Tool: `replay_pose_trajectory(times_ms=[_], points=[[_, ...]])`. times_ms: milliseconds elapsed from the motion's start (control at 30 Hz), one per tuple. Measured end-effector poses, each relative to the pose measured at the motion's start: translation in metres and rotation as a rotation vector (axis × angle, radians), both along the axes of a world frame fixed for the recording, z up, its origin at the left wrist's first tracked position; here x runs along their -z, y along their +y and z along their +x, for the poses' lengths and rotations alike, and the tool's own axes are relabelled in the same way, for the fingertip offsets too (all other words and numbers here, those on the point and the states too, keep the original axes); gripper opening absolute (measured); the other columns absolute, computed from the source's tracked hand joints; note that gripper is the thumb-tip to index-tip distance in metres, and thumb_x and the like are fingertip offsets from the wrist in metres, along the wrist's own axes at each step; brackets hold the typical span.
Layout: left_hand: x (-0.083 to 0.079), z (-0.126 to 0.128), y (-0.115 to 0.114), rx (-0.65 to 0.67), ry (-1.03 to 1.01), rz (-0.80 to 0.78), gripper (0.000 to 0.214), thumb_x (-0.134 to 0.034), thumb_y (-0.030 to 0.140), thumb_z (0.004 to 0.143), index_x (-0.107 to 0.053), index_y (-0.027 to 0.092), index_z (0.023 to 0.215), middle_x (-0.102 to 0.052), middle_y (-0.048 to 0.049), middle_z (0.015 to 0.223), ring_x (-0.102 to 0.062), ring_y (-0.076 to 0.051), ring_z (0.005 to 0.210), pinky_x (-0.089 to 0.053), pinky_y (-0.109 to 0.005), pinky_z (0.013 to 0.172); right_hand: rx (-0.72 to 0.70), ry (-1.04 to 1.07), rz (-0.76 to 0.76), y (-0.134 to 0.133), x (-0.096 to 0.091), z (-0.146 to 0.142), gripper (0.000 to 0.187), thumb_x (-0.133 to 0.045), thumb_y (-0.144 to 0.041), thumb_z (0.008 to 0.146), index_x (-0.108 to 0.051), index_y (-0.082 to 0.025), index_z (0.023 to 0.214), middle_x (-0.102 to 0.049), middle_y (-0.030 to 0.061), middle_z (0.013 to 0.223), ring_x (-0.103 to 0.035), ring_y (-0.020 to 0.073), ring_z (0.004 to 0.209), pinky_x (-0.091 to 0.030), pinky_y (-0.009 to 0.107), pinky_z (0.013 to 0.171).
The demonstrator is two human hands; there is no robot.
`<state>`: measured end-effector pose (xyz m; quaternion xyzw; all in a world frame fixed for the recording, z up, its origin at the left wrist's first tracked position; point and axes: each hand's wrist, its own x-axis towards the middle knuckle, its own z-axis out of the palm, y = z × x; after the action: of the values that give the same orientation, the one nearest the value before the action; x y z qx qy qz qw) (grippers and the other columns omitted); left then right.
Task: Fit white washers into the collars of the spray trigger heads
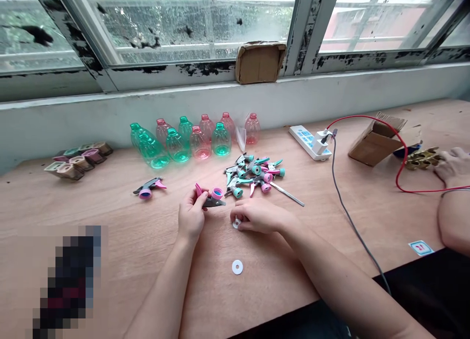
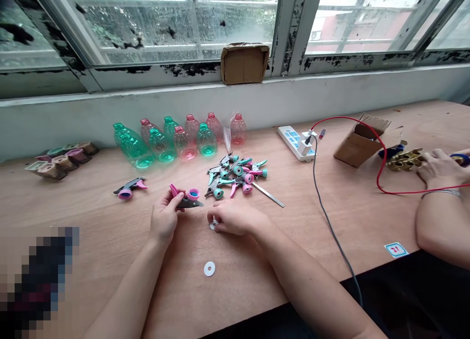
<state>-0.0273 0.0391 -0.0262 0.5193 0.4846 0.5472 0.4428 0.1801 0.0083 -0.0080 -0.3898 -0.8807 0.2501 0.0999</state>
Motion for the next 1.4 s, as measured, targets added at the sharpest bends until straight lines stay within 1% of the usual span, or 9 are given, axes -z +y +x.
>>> replay_pose_trajectory(times_ms=[167, 367, 500, 600, 667, 733, 1000, 1200, 1400], points=[[-0.001, 0.001, -0.002, 0.033, 0.038, 0.006, 0.018, -0.066, 0.034, 0.078, -0.066, 0.017, 0.084, -0.067, -0.0029, 0.076, -0.059, -0.015, 0.066, -0.040, -0.023, 0.053, 0.035, -0.030, -0.036, -0.003, -0.004, -0.006, 0.013, -0.070, -0.017, 0.076, -0.063, -0.016, 0.087, -0.062, 0.0038, 0.091, -0.053, 0.0147, 0.080, -0.039, 0.024, 0.070], [0.000, -0.001, -0.001, 0.083, 0.046, 0.085, 0.017, -0.067, 0.033, 0.078, -0.069, 0.018, 0.086, -0.065, -0.0030, 0.081, -0.059, -0.016, 0.074, -0.043, -0.025, 0.059, 0.021, 0.108, -0.108, -0.002, -0.001, 0.001, 0.014, -0.068, -0.009, 0.073, -0.060, -0.017, 0.081, -0.060, -0.0034, 0.074, -0.050, 0.0091, 0.065, -0.033, 0.020, 0.056], [-0.002, -0.004, -0.001, 0.162, 0.065, 0.091, 0.009, -0.068, 0.026, 0.076, -0.068, 0.018, 0.079, -0.064, -0.0028, 0.080, -0.058, -0.017, 0.078, -0.046, -0.027, 0.071, 0.031, 0.467, -0.201, -0.004, -0.003, 0.002, 0.003, -0.066, -0.013, 0.078, -0.065, -0.016, 0.080, -0.062, -0.0021, 0.072, -0.056, 0.0099, 0.066, -0.041, 0.021, 0.060], [-0.006, -0.004, -0.004, 0.233, 0.057, 0.122, 0.006, -0.065, 0.020, 0.076, -0.064, 0.018, 0.070, -0.062, -0.0016, 0.078, -0.057, -0.016, 0.081, -0.045, -0.028, 0.080, 0.174, 0.859, -0.327, -0.003, -0.004, -0.002, 0.011, -0.071, -0.023, 0.078, -0.069, -0.015, 0.084, -0.067, 0.0015, 0.076, -0.060, 0.0124, 0.069, -0.048, 0.024, 0.065], [-0.008, -0.003, -0.007, 0.283, 0.054, 0.145, 0.008, -0.064, 0.019, 0.077, -0.063, 0.018, 0.069, -0.061, -0.0016, 0.079, -0.056, -0.016, 0.082, -0.045, -0.028, 0.080, 0.269, 0.986, -0.366, -0.001, -0.002, -0.006, 0.016, -0.074, -0.025, 0.075, -0.071, -0.014, 0.086, -0.068, 0.0023, 0.074, -0.062, 0.0129, 0.066, -0.050, 0.026, 0.063], [-0.010, -0.002, -0.009, 0.325, 0.070, 0.156, 0.007, -0.063, 0.020, 0.079, -0.063, 0.018, 0.072, -0.060, -0.0020, 0.080, -0.055, -0.016, 0.081, -0.045, -0.027, 0.076, 0.319, 1.008, -0.369, 0.001, 0.002, -0.010, 0.017, -0.075, -0.026, 0.074, -0.072, -0.013, 0.086, -0.069, 0.0028, 0.072, -0.063, 0.0134, 0.063, -0.051, 0.027, 0.060], [-0.007, -0.003, -0.012, 0.324, 0.112, 0.123, 0.009, -0.062, 0.025, 0.084, -0.062, 0.018, 0.078, -0.059, -0.0012, 0.080, -0.053, -0.014, 0.073, -0.043, -0.026, 0.068, 0.444, 1.044, -0.204, 0.001, 0.008, -0.019, 0.015, -0.074, -0.028, 0.077, -0.073, -0.015, 0.084, -0.071, 0.0041, 0.078, -0.064, 0.0130, 0.063, -0.054, 0.025, 0.057], [-0.009, -0.002, -0.014, 0.349, 0.117, 0.128, 0.010, -0.063, 0.027, 0.085, -0.062, 0.018, 0.079, -0.059, -0.0015, 0.080, -0.054, -0.014, 0.074, -0.044, -0.027, 0.069, 0.432, 1.044, -0.213, 0.000, 0.010, -0.019, 0.021, -0.077, -0.034, 0.076, -0.068, -0.016, 0.082, -0.068, 0.0015, 0.075, -0.061, 0.0123, 0.060, -0.051, 0.025, 0.053], [-0.006, 0.001, -0.013, 0.332, 0.127, 0.147, 0.009, -0.060, 0.026, 0.087, -0.061, 0.019, 0.082, -0.058, -0.0013, 0.081, -0.053, -0.014, 0.075, -0.044, -0.027, 0.069, 0.449, 0.811, 0.202, -0.005, 0.004, -0.017, 0.012, -0.072, -0.029, 0.084, -0.072, -0.018, 0.079, -0.065, 0.0009, 0.075, -0.058, 0.0105, 0.065, -0.046, 0.023, 0.059]])
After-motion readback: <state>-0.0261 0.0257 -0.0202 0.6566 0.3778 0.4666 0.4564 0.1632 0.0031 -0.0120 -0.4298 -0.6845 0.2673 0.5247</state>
